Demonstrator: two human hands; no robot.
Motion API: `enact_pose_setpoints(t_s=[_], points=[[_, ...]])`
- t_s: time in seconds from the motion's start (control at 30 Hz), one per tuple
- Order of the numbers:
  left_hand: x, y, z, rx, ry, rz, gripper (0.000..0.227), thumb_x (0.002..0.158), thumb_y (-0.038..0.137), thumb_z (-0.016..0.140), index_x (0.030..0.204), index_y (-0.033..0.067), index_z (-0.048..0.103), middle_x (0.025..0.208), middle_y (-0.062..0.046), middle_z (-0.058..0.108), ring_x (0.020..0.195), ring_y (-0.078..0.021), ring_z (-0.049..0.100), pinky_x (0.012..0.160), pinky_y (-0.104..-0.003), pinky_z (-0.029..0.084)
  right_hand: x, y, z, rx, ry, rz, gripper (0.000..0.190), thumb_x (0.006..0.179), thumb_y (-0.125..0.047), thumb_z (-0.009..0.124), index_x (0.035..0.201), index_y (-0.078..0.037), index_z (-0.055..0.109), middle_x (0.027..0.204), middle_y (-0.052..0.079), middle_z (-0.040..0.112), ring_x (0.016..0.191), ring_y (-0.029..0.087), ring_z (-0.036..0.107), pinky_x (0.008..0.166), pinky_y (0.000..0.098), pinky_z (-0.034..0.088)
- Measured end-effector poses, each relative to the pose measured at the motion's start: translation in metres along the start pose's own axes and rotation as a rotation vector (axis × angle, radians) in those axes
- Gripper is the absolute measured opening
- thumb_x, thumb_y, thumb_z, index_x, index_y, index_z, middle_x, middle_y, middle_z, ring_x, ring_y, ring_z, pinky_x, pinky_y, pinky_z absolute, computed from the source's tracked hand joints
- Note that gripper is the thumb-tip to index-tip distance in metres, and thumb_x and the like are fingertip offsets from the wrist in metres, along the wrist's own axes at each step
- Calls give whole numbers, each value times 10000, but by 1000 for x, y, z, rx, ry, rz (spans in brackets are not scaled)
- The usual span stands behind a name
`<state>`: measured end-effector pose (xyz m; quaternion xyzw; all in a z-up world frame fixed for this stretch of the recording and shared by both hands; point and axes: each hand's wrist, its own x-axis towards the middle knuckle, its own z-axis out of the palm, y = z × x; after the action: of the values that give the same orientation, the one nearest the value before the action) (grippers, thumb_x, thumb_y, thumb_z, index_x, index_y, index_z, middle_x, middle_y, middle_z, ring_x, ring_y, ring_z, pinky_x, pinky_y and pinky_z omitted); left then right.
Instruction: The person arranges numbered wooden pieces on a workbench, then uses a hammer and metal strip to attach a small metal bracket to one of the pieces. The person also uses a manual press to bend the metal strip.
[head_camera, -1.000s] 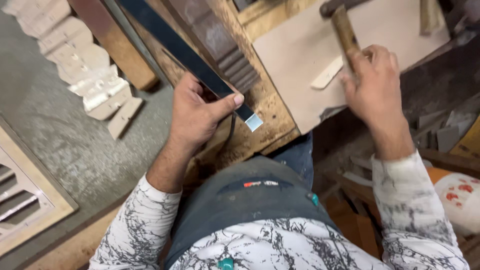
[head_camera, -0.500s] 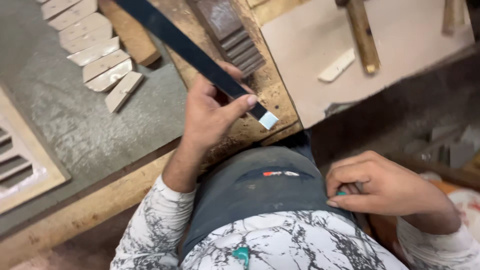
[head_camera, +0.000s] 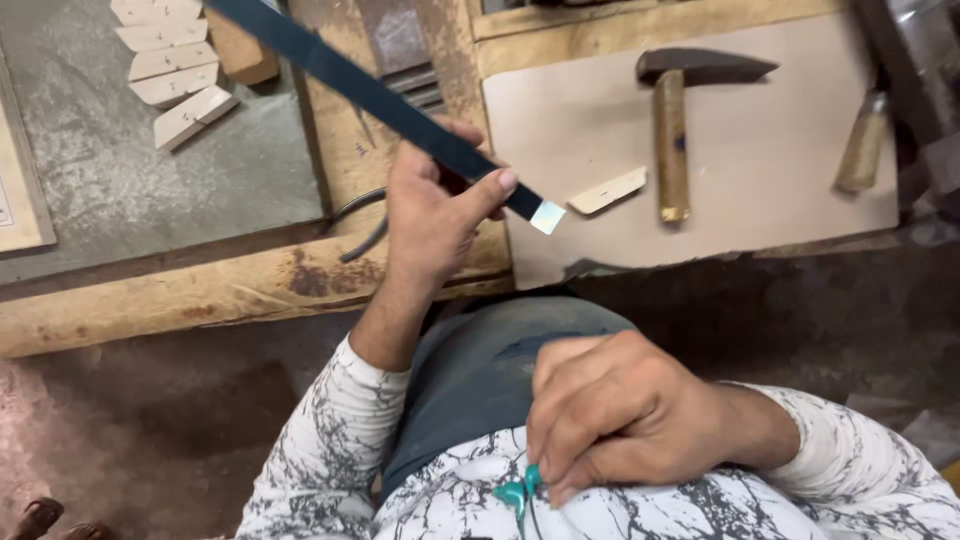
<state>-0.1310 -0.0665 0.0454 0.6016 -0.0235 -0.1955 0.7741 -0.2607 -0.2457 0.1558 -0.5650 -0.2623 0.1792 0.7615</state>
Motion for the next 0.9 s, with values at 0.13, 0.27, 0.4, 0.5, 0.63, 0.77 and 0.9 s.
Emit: enact_pose_setpoints(t_s=[0.13,0.27,0.4,0.5,0.63,0.77,0.9], points=[[-8,1,20,-8,93,26,450,895,-25,788,1231,-11,488,935,-108,692,779,-156,711,643,-277,620,-27,0,-16,18,-83,-10,155,934,-134,887,970,-54,759,1044,72,779,940,205,760,814,313,597],[-16,-2,37,13,150,83,446,905,-29,783,1230,-8,479,968,-118,699,801,-156,712,664,-284,630,-52,-8,-37,-37,-139,-36,232,884,-165,904,964,-26,737,1055,100,756,958,228,738,862,346,593],[-29,-8,54,109,201,88,429,915,-15,775,1222,-1,476,960,-118,701,798,-153,720,672,-283,642,-89,-10,-79,-222,245,113,209,789,-148,897,877,-27,752,932,97,775,849,214,752,771,344,609],[-45,-25,68,172,242,52,414,920,-3,759,1208,-5,462,963,-137,708,771,-151,711,633,-274,619,-106,18,-104,-654,554,196,215,785,-132,860,917,-21,731,944,84,751,873,219,747,791,350,589],[-67,-55,80,68,303,57,460,922,-12,737,1245,-12,409,1082,-154,688,852,-125,672,688,-255,598,-110,68,-125,-1202,401,91,362,787,-193,848,1086,-14,749,1186,121,701,1053,336,633,926,434,525],[-80,-73,80,22,381,-21,492,916,-10,721,1249,-14,358,1062,-167,673,808,-143,675,671,-270,608,-118,83,-141,-1445,327,198,396,832,-252,840,1129,-13,731,1245,102,664,1048,342,581,927,458,478],[-90,-88,81,-54,398,-27,516,909,-13,725,1264,-26,350,1081,-170,652,846,-155,685,686,-287,626,-121,72,-146,-1582,416,449,349,785,-267,842,1041,-57,730,1147,71,666,1062,348,582,948,485,459]])
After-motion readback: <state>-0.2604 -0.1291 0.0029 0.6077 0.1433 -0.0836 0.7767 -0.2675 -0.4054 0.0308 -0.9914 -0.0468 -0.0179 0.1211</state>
